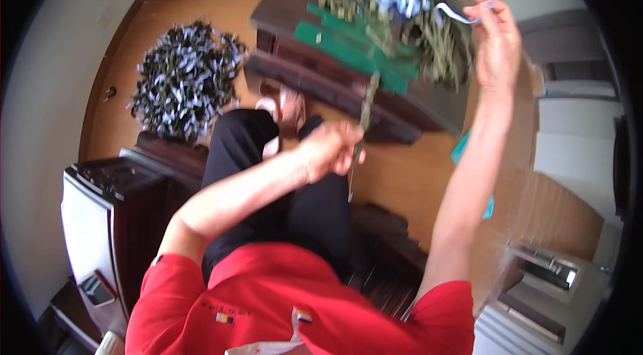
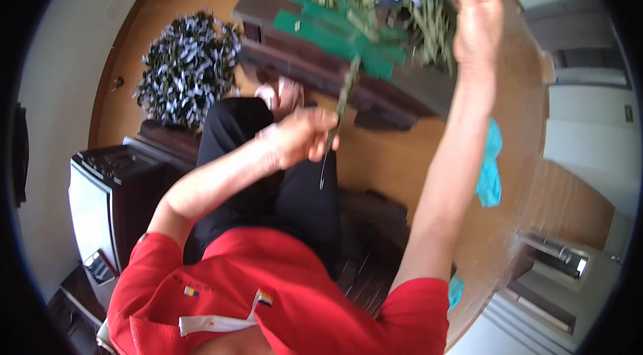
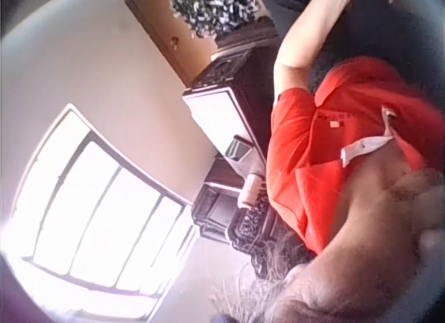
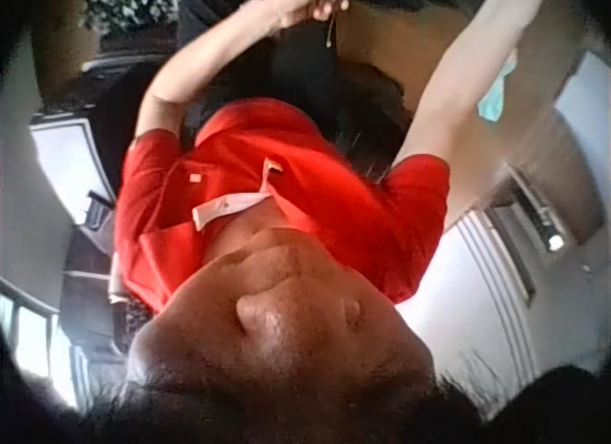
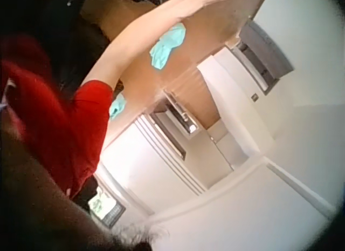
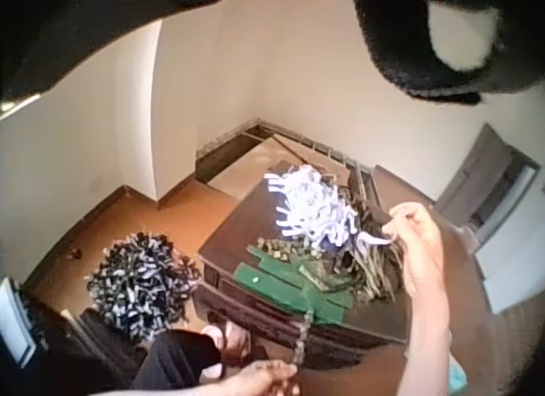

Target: Assembling a decorative floral garland using greenery, wire, and floral tape.

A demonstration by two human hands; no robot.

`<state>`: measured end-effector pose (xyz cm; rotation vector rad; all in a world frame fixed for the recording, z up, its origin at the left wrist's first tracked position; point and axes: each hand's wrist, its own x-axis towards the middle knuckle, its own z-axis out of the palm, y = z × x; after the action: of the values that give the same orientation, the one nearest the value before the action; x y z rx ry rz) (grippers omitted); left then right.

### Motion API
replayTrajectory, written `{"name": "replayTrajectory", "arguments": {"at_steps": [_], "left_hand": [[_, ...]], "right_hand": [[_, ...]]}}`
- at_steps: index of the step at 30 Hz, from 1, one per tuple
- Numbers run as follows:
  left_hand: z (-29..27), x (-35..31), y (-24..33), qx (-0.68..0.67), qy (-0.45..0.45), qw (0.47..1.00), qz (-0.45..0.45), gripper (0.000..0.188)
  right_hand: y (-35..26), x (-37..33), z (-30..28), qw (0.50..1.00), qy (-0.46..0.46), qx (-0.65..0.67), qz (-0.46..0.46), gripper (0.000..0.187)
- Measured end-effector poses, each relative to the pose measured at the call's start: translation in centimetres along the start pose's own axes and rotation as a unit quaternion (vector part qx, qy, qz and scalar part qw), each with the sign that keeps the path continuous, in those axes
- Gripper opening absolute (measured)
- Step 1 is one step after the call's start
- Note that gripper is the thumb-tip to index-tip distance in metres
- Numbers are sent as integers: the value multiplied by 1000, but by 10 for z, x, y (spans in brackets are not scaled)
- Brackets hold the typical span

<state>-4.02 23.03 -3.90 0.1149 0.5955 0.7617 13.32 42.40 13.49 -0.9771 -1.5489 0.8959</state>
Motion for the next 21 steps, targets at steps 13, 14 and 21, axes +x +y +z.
{"name": "replayTrajectory", "arguments": {"at_steps": [13, 14, 21], "left_hand": [[12, 15, 18, 118, -35, 991, 49, 4], [13, 16, 17, 123, -32, 991, 47, 4], [17, 19, 13, 103, -39, 993, 50, 4]], "right_hand": [[27, -284, 10, 920, -61, 195, 334, 14], [29, -285, 12, 919, -59, 200, 333, 14], [30, -278, 17, 916, -93, 182, 345, 12]]}}
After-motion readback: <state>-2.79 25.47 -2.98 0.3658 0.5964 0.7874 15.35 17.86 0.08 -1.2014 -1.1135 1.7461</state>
